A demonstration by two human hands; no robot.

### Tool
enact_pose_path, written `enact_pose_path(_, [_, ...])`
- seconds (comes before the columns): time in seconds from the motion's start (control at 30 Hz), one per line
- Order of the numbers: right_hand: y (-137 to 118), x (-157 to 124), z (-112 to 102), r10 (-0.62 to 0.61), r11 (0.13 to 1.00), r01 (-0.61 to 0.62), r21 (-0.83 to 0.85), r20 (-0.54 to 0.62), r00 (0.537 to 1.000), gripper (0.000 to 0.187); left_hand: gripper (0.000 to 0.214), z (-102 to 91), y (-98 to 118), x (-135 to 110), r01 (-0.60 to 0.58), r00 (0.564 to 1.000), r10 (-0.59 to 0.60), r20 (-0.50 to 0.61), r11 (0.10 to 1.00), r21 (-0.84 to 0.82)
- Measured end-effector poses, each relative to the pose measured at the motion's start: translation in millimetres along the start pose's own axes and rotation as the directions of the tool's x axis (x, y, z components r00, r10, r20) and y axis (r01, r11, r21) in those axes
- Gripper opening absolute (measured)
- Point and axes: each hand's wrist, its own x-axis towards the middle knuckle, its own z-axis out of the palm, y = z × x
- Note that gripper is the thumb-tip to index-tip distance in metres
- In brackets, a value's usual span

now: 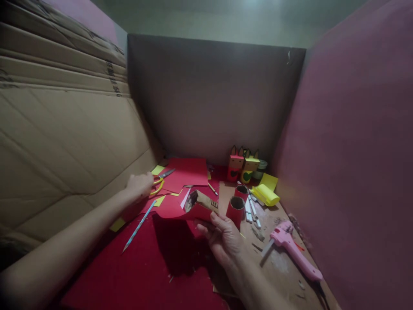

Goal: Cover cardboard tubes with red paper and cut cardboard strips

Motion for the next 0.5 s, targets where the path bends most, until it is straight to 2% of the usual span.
enact_pose_path(0.17, [1,2,1,0.002,0.998,0.000,0.059,-0.035,0.999,0.024,0.040,-11.9,-4,-25,0.039,0.993,-0.055,-0.102,0.988,-0.153])
enact_pose_path(0.23, [2,1,1,0.000,0.997,0.002,0.072,-0.032,0.999,0.022,0.041,-14.6,-2,-45,0.026,0.987,-0.065,-0.144,0.967,-0.253])
enact_pose_path(0.27, [2,1,1,-0.001,0.997,0.003,0.073,-0.031,1.000,0.022,0.038,-16.1,0,-58,-0.030,0.984,-0.037,-0.177,0.931,-0.363])
enact_pose_path(0.33, [2,0,2,-0.004,0.997,0.006,0.076,-0.030,1.000,0.023,0.029,-19.0,5,-88,-0.182,0.967,0.072,-0.244,0.865,-0.467])
enact_pose_path(0.43, [4,-1,2,-0.030,0.994,0.033,0.102,-0.025,0.999,0.021,0.015,-19.0,10,-134,-0.397,0.918,0.334,-0.214,0.757,-0.518])
enact_pose_path(0.5, [6,0,2,-0.053,0.992,0.055,0.115,-0.023,0.998,0.016,0.032,-13.6,12,-158,-0.492,0.868,0.451,-0.206,0.730,-0.475])
